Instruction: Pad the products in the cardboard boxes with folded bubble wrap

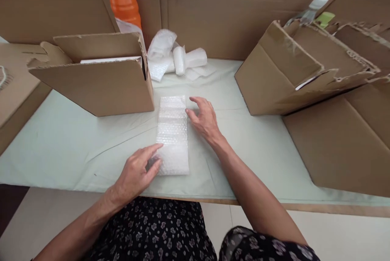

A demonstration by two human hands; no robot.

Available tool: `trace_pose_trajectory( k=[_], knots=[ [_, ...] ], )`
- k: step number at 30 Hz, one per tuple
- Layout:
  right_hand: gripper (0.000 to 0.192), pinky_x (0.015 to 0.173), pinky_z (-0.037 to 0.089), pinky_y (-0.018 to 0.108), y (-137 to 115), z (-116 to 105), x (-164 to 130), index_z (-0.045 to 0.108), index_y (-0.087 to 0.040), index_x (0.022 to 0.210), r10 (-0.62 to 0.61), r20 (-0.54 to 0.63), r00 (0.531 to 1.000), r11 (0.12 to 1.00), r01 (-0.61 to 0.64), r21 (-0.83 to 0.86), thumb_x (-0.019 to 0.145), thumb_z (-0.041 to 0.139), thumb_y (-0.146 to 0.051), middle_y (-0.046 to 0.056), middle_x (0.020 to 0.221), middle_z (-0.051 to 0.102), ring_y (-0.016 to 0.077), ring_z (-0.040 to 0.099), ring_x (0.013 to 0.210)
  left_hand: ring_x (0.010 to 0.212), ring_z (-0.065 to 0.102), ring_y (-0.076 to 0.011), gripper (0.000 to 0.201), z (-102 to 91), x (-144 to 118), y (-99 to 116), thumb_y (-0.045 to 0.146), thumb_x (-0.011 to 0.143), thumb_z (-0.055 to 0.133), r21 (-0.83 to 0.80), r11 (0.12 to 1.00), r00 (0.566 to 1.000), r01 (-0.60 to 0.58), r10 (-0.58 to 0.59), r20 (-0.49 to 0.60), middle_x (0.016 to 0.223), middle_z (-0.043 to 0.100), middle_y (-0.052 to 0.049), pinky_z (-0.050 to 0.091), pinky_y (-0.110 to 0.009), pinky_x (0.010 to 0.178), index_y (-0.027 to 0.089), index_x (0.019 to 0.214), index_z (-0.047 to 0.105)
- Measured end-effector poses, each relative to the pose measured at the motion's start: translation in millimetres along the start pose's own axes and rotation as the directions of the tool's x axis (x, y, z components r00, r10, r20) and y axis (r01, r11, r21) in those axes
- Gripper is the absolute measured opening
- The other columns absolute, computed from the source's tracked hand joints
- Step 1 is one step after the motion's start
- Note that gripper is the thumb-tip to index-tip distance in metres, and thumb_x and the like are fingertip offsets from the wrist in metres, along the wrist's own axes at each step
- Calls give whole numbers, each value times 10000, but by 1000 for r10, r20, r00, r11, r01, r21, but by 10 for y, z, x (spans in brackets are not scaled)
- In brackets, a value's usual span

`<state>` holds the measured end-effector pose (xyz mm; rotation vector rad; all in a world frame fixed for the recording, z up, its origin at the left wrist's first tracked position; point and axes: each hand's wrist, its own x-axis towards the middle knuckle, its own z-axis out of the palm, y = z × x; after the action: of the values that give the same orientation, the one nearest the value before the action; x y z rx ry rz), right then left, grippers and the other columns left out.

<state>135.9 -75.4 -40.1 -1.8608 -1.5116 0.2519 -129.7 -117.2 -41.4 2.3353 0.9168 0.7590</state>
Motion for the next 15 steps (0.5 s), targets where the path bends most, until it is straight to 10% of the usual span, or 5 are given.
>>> trace_pose_trajectory(
  k=[6, 11, 15],
  knots=[
    [303, 951, 583, 439, -203, -634, -1151, 680, -271, 1250, -167, -8, 986, 981, 167, 95, 958, 608, -237, 75, 1222, 723, 240, 689, 1112, 805, 683, -215, 470, 171, 174, -146, 163, 897, 562, 144, 987, 996, 70, -76, 38, 917, 744, -44, 577, -362, 767, 186, 1366, 558],
    [441, 984, 559, 507, -314, -361, -1451, 635, -191, 1341, -427, 265, 865, 899, 436, 24, 911, 687, -273, 153, 1428, 614, 314, 594, 1291, 996, 668, -258, 510, 169, 209, -113, 185, 928, 583, 190, 981, 997, 29, -15, -73, 1100, 705, -106, 566, -419, 884, 162, 1428, 489],
    [232, 897, 574, 454, -306, -96, -1352, 726, -180, 1115, -451, 225, 864, 879, 474, -55, 986, 535, -146, 123, 1228, 730, 284, 665, 1163, 1230, 585, -284, 501, -5, 49, -27, 296, 958, 639, 108, 991, 991, -74, 85, -103, 1326, 617, -151, 504, -450, 1039, 178, 1421, 488]
  ],
)
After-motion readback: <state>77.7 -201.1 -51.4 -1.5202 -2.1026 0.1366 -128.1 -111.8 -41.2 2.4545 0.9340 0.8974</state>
